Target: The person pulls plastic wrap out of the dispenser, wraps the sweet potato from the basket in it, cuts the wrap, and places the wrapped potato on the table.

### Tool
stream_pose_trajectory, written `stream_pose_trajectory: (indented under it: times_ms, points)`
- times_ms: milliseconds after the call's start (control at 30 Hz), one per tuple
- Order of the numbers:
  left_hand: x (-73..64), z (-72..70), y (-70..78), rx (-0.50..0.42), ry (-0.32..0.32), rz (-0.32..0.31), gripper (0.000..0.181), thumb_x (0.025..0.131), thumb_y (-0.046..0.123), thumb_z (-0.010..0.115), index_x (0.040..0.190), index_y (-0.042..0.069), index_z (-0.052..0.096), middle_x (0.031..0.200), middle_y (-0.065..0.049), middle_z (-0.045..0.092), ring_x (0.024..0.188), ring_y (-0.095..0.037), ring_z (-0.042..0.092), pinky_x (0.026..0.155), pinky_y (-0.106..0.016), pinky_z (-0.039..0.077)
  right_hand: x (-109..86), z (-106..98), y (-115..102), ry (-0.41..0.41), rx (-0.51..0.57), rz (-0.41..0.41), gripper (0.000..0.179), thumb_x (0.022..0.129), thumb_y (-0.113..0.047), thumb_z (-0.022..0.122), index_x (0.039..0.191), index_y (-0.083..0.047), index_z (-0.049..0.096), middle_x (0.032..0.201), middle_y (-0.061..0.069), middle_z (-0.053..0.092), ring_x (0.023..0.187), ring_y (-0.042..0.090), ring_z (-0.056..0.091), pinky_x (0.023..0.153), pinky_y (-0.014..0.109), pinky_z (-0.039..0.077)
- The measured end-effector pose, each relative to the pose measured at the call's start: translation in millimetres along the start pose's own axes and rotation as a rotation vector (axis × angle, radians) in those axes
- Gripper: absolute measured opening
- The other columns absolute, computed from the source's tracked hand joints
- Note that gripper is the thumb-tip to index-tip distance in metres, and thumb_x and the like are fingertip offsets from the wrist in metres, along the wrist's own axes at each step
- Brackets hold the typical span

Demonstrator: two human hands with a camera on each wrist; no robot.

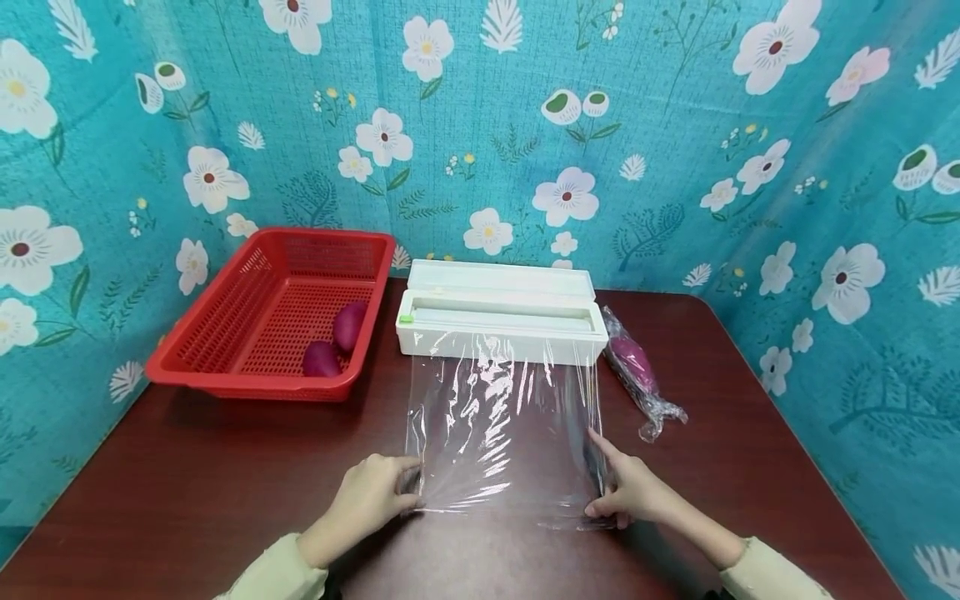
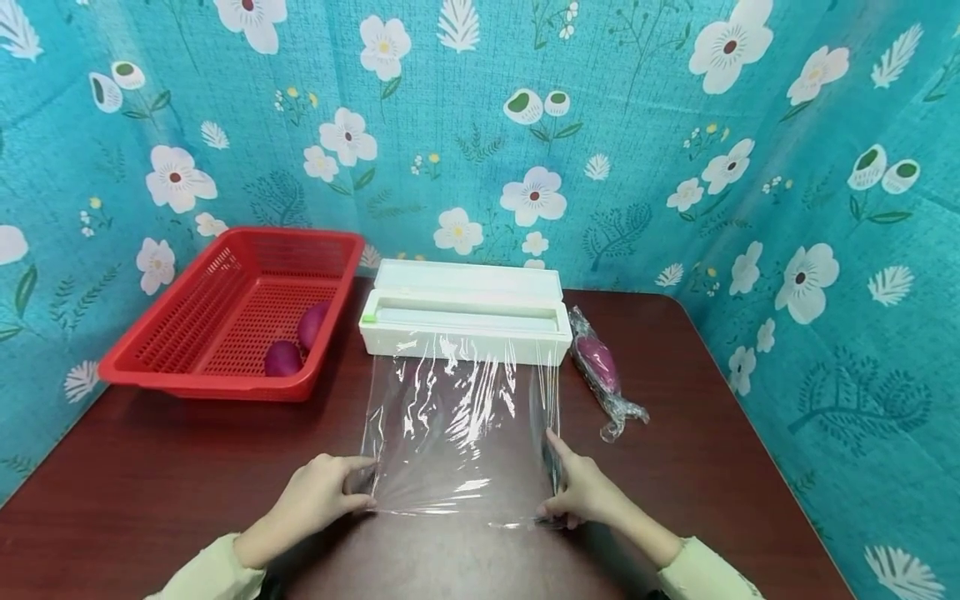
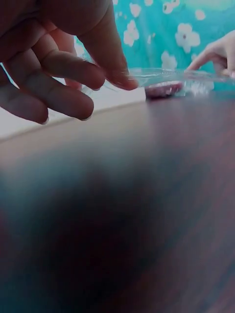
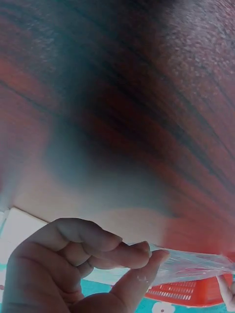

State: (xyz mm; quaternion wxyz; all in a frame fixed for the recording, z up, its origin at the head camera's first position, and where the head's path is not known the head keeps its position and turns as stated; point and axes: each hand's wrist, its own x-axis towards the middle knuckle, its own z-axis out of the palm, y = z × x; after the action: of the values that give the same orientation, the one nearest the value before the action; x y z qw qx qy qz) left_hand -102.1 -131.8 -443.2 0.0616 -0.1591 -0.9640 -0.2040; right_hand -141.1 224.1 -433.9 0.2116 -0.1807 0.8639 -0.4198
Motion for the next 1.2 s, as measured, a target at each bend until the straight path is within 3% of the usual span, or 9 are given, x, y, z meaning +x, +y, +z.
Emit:
stream_pose_trajectory:
  times_ms: [133,233,500,633,900,1067,1200]
  points:
    - [0.9,5.4,-7.9,-0.068,-0.056,-0.074,0.046,0.057,0.03,0.08,0.097,0.011,0.069,0.064,0.004,0.06,0.057,-0.008,0.051,0.047,-0.032,0.042,0.6,4.8,-1.9,0.015,-0.017,-0.011,0.101,0.064,-0.005,0.078,0.139,0.006,0.011,0.05,0.003,0.055,0.034,0.014,0.051,0.032,0.032,0.043]
    - [1.1,6.6,-10.6,-0.082,-0.078,-0.094,0.047,0.058,0.031,0.08,0.098,0.009,0.068,0.064,0.004,0.06,0.057,-0.008,0.051,0.048,-0.032,0.041,0.4,6.7,-1.9,0.022,-0.05,-0.005,0.099,0.063,-0.005,0.078,0.138,0.005,0.014,0.051,0.003,0.053,0.033,0.014,0.05,0.032,0.031,0.042]
    - [0.9,6.1,-10.1,-0.028,-0.103,-0.094,0.043,0.062,0.031,0.078,0.099,0.012,0.068,0.088,-0.007,0.067,0.075,-0.023,0.062,0.05,-0.038,0.044,-0.9,7.4,2.9,0.006,-0.108,0.0,0.098,0.065,-0.008,0.078,0.138,0.005,0.014,0.054,0.007,0.052,0.033,0.012,0.048,0.032,0.03,0.042]
    - [-0.6,6.0,-9.1,-0.006,-0.098,-0.088,0.041,0.063,0.027,0.077,0.1,0.014,0.066,0.089,-0.008,0.066,0.076,-0.027,0.062,0.051,-0.041,0.044,0.1,8.3,8.7,-0.012,-0.131,-0.001,0.098,0.068,-0.009,0.076,0.14,0.004,0.01,0.046,0.001,0.05,0.033,0.01,0.047,0.033,0.028,0.041]
    - [-2.5,2.7,-12.3,-0.025,-0.121,-0.085,0.039,0.067,0.022,0.076,0.101,0.012,0.062,0.087,-0.01,0.065,0.075,-0.028,0.061,0.051,-0.043,0.044,3.0,9.3,14.3,-0.042,-0.126,-0.003,0.097,0.071,-0.013,0.074,0.14,0.002,0.009,0.049,0.0,0.052,0.034,0.013,0.048,0.033,0.029,0.04]
    - [-3.9,-2.6,-16.8,-0.125,-0.17,-0.098,0.043,0.069,0.018,0.075,0.106,0.01,0.055,0.064,0.002,0.054,0.058,-0.015,0.052,0.048,-0.036,0.04,3.6,9.0,14.7,-0.05,-0.114,0.001,0.097,0.071,-0.012,0.074,0.141,0.001,0.009,0.049,0.001,0.052,0.034,0.013,0.048,0.033,0.029,0.041]
    - [-1.7,-11.6,-18.0,-0.211,-0.163,-0.114,0.04,0.07,0.017,0.074,0.104,0.007,0.054,0.057,0.011,0.046,0.051,-0.005,0.044,0.046,-0.028,0.036,3.8,8.9,13.9,-0.05,-0.117,0.002,0.097,0.071,-0.011,0.074,0.141,0.002,0.008,0.048,0.002,0.052,0.034,0.014,0.049,0.032,0.03,0.041]
